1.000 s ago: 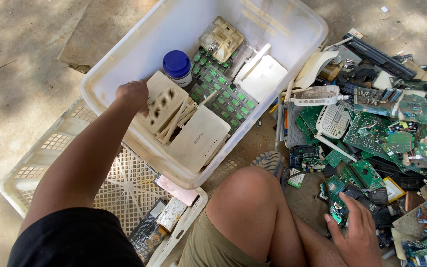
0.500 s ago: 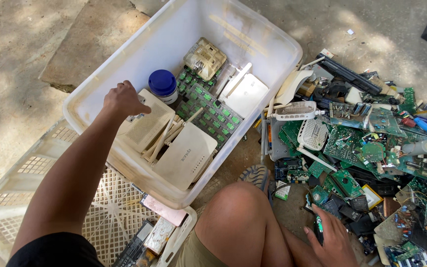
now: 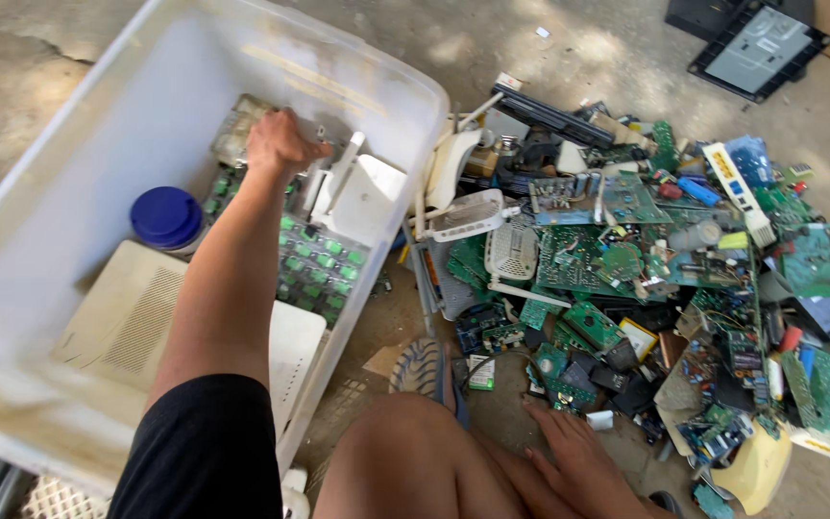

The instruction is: The person sorts through a pile of electronic components on the floor, picking up individual circuit boards and modules and placing them into separate plastic baskets or containers.

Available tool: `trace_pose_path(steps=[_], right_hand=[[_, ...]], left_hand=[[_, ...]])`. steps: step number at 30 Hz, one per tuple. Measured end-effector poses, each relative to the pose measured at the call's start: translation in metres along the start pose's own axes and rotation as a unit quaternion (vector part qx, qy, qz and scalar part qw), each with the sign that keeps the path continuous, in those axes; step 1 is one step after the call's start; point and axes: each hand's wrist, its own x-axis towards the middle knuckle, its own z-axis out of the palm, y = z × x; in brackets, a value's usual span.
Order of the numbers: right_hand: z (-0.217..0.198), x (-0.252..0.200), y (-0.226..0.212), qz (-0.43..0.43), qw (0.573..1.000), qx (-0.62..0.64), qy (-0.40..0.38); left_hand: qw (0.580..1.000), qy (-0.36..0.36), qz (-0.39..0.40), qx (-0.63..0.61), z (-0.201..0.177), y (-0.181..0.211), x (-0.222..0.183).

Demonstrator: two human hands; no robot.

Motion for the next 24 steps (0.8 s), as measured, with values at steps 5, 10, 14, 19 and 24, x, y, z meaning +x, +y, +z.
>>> trace_pose_path(steps=[5,10,14,19,24], right_hand=[[-0.032,0.008,-0.024,-0.005,1.000,0.015,-0.024],[-0.049,0.009,-0.032,-0.012,0.999,0.020,-0.034],[-0.076,-0.016,-0.002,0.016,1.000,0.012,0.020],[-0.160,-0.038,0.054,0.146,0.989,0.010,-0.001],[-0.106,-0.004,0.118,-0.013,0.995,-0.052,-0.086]], left_hand=[[0.997,-0.059,-0.006,0.041,0.045,0.006,0.024],[0.987,-0.033,0.068,0.140,0.089,-0.029,0.051],[0.985,0.087,0.133,0.064,0.112,-0.064,0.072],[0.952,0.057,0.297,-0.050,0.037,-0.024,0.013],[0.864,-0.066,0.461,-0.190,-0.059,0.150,-0.133]])
